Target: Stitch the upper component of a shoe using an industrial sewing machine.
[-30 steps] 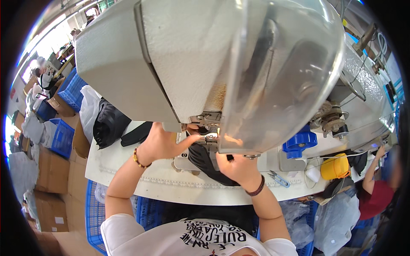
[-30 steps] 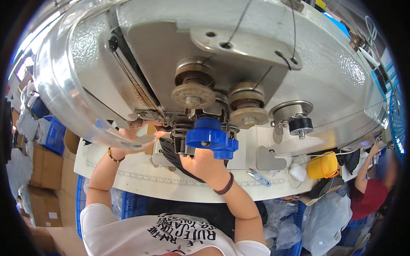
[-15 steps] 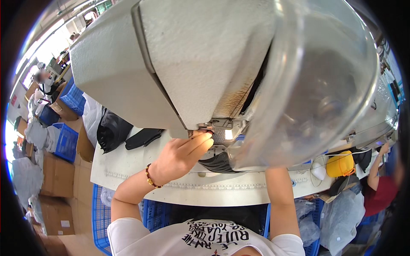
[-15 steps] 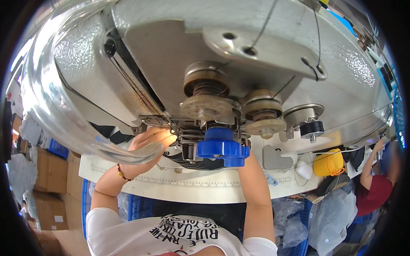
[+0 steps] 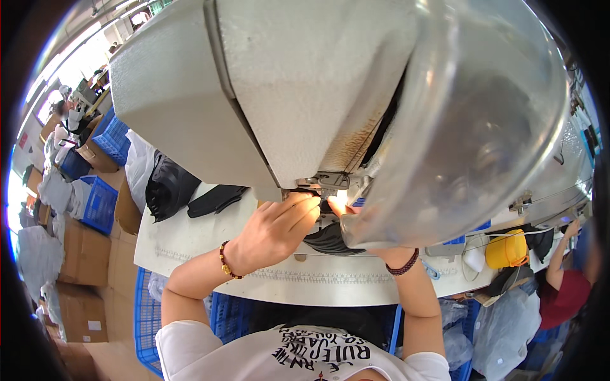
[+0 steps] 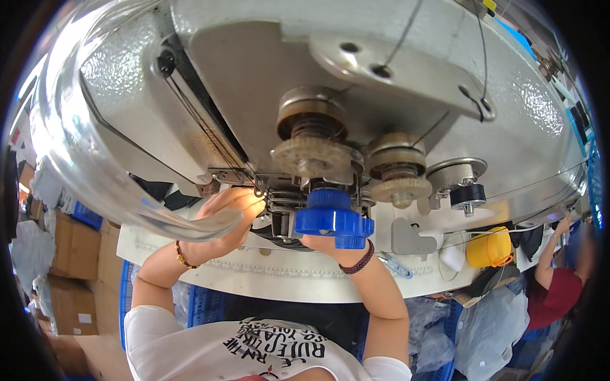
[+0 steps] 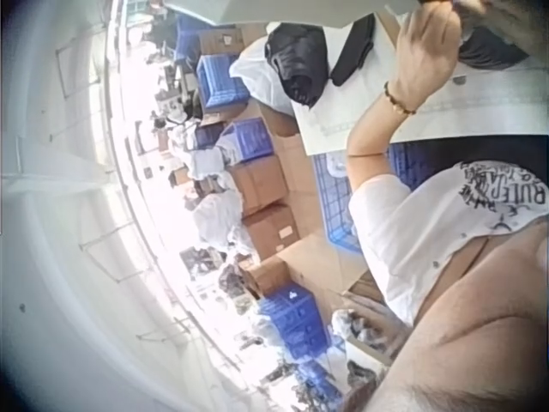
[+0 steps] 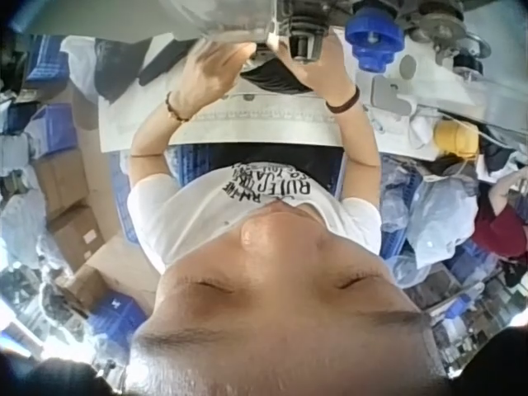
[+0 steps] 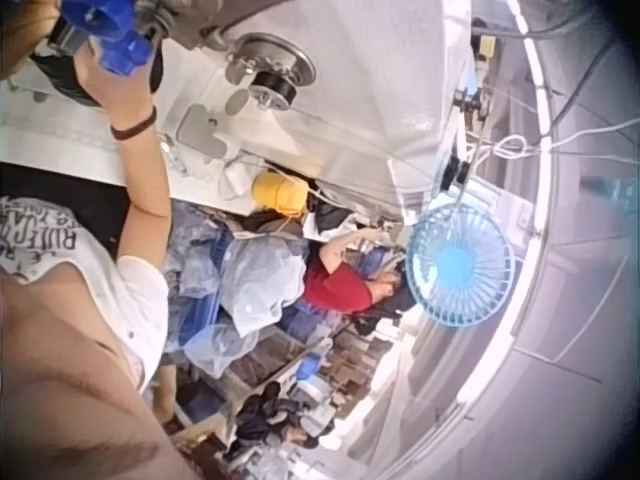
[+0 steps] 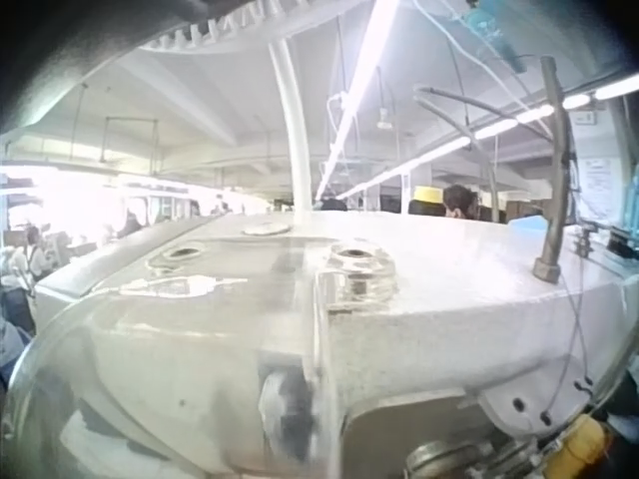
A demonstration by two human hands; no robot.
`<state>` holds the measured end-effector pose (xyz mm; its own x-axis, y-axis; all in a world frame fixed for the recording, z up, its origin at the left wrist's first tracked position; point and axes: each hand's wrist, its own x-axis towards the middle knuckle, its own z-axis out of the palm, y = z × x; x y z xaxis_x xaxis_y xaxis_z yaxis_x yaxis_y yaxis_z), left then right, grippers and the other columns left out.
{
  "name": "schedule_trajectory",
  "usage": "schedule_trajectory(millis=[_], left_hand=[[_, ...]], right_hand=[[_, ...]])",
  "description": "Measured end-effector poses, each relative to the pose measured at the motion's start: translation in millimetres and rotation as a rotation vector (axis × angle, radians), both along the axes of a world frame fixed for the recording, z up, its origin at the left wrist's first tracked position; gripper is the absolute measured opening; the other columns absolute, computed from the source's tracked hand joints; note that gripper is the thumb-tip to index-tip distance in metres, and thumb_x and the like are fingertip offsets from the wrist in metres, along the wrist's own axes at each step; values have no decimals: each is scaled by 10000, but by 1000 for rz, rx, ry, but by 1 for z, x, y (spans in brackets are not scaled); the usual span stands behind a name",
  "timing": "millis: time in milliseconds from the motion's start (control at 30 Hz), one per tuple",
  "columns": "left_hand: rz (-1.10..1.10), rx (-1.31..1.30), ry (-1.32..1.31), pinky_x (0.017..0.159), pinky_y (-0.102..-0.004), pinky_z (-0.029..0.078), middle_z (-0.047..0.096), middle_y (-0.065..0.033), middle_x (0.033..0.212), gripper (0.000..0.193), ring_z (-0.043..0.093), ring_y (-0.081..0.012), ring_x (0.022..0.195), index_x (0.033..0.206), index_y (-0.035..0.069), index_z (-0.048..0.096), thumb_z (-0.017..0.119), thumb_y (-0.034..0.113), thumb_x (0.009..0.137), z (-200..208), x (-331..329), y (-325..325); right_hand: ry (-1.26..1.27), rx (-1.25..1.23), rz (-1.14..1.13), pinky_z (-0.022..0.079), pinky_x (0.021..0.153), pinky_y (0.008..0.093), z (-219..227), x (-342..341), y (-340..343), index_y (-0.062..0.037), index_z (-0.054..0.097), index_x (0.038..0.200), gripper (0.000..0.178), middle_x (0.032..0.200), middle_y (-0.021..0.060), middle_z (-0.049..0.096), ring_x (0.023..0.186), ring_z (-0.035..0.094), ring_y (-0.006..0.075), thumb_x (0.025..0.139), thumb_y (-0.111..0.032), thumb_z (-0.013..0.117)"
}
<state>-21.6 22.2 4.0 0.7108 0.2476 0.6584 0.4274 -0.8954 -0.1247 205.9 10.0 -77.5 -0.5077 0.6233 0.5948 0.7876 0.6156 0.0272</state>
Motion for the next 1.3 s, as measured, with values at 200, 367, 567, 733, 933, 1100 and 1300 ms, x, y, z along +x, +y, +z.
schedule_trajectory(millis=[200,367,567,733,933,1100,1300], left_hand=[[-26,-8,-61,592,-279,453,582,-144,975,205,581,-195,806,808,-15,552,563,7,604,-9,2,4],[19,-66,-67,595,-273,463,591,-116,977,212,579,-176,776,814,2,561,564,16,603,-5,3,0],[-19,39,-7,518,-215,467,602,-70,945,254,569,-125,753,843,21,586,591,55,591,6,1,2],[53,104,17,500,-203,460,595,-54,898,247,566,-117,761,857,23,597,600,64,614,6,9,-2],[103,147,-38,492,-202,453,592,-60,883,220,567,-123,771,840,19,600,596,66,625,3,13,-4],[104,177,-39,521,-210,469,592,-69,885,201,573,-140,795,827,22,601,594,69,631,4,12,-6],[101,130,-12,559,-224,490,590,-78,883,214,567,-153,801,831,11,599,588,64,624,7,15,-8]], right_hand=[[-835,799,-281,449,874,275,48,-6,8,-14,516,1178,308,1112,60,549,950,538,141,885,-92,464],[-1291,1494,-440,437,897,234,61,-8,9,28,459,1241,369,1227,99,508,1075,518,156,885,-62,426],[-259,-121,98,439,873,236,37,-1,-11,-32,445,1274,407,1260,64,498,1110,507,146,872,-83,485],[127,-168,55,451,854,235,17,-3,-10,-97,442,1286,434,1253,62,501,1094,518,132,862,-70,531],[404,-193,113,479,738,305,-2,-13,-3,-35,562,1103,342,1085,142,592,900,600,247,771,-10,640],[393,-109,87,486,659,322,5,-17,-6,-12,581,1046,284,985,184,617,747,615,294,769,-27,641],[344,-3,67,477,620,332,21,-22,-10,-2,590,1017,241,959,186,623,718,607,290,779,-19,622]])
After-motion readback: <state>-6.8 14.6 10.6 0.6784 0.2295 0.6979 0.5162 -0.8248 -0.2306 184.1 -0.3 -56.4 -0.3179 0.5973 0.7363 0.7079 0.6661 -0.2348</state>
